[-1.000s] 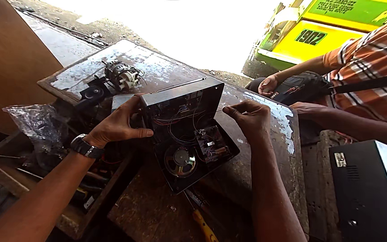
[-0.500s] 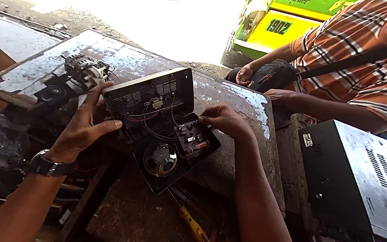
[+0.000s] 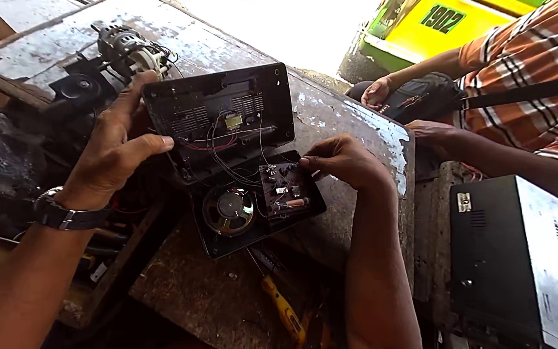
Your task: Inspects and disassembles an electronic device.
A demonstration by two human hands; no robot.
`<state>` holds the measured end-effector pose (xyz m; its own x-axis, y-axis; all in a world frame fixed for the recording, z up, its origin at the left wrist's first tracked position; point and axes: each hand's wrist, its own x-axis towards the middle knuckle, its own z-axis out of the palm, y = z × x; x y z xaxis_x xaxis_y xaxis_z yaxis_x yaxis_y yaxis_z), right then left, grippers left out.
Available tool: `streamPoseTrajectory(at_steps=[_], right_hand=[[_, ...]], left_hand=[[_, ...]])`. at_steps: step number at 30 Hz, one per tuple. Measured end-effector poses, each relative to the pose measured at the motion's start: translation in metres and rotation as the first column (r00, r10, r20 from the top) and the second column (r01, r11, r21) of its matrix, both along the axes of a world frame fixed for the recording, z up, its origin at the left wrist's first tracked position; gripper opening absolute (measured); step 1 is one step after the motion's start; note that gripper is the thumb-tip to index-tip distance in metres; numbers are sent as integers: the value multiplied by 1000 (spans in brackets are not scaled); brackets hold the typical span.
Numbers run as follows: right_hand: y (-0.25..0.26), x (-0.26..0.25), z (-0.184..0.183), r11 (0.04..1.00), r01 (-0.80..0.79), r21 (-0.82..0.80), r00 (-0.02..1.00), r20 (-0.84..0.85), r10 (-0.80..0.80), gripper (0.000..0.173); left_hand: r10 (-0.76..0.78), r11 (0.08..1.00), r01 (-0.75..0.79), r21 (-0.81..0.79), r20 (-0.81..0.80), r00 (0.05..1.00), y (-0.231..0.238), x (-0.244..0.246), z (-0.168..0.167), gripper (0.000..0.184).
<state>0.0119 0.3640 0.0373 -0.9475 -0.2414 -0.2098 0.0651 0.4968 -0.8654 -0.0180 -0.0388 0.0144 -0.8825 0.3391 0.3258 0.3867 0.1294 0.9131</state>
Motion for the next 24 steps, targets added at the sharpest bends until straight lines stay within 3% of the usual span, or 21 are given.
streamPoseTrajectory(at_steps=[4, 10, 13, 18, 24], right_hand=[[1, -1, -3, 1000, -14, 28, 998, -55, 16, 12], [-2, 5, 0, 982, 174, 75, 905, -404, -129, 8], [-5, 2, -2, 975, 220, 18, 846, -501, -181, 7], [-12, -2, -10, 975, 217, -53, 795, -570, -207, 8], [-19, -6, -18, 980, 197, -37, 816, -548, -185, 11]], left_hand=[[24, 1000, -24, -3, 18, 1000, -2, 3, -3, 89], [79, 996, -80, -26, -18, 997, 0, 9, -9, 96], [115, 992, -119, -44, -70, 991, -2, 9, -15, 98], [163, 985, -165, -41, -48, 985, -4, 14, -13, 94], [163, 987, -163, -1, -7, 987, 1, 15, -13, 91]])
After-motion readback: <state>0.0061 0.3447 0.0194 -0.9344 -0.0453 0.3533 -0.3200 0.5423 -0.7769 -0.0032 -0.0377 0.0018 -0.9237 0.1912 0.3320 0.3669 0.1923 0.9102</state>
